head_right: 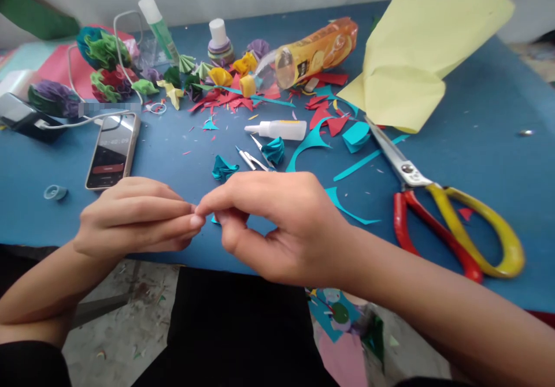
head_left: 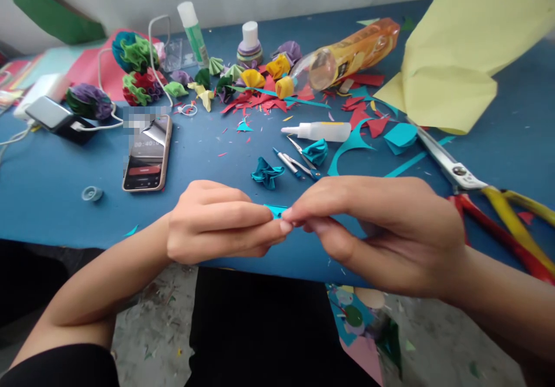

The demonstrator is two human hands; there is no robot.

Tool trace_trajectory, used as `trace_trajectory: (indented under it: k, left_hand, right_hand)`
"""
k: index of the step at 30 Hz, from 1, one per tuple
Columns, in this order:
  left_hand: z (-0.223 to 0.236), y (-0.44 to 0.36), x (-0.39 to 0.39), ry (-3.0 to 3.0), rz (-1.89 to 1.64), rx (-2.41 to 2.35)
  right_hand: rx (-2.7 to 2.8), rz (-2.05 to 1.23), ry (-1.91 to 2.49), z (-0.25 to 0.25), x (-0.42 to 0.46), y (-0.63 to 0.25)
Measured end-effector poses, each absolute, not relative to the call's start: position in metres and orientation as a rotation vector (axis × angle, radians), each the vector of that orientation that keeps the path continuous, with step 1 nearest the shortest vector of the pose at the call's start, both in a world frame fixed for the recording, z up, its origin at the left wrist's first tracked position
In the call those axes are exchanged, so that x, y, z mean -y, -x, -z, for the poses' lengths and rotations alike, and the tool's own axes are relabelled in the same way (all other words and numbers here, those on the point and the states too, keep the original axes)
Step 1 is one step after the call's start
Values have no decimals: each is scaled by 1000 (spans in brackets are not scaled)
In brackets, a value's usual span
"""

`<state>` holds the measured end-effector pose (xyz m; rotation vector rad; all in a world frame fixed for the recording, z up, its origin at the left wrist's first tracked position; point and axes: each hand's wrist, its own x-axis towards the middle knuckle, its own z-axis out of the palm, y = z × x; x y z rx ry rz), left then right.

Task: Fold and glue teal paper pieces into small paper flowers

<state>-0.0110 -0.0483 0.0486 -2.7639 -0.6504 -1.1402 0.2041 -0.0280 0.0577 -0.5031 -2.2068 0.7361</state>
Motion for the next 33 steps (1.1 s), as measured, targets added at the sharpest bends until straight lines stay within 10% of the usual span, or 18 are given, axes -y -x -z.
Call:
trace_trajectory:
  k: [33]
  left_hand:
    - [-45, 12, 55, 2804, 1030, 773]
  right_hand:
    - [2236, -654, 772, -60, 33, -202]
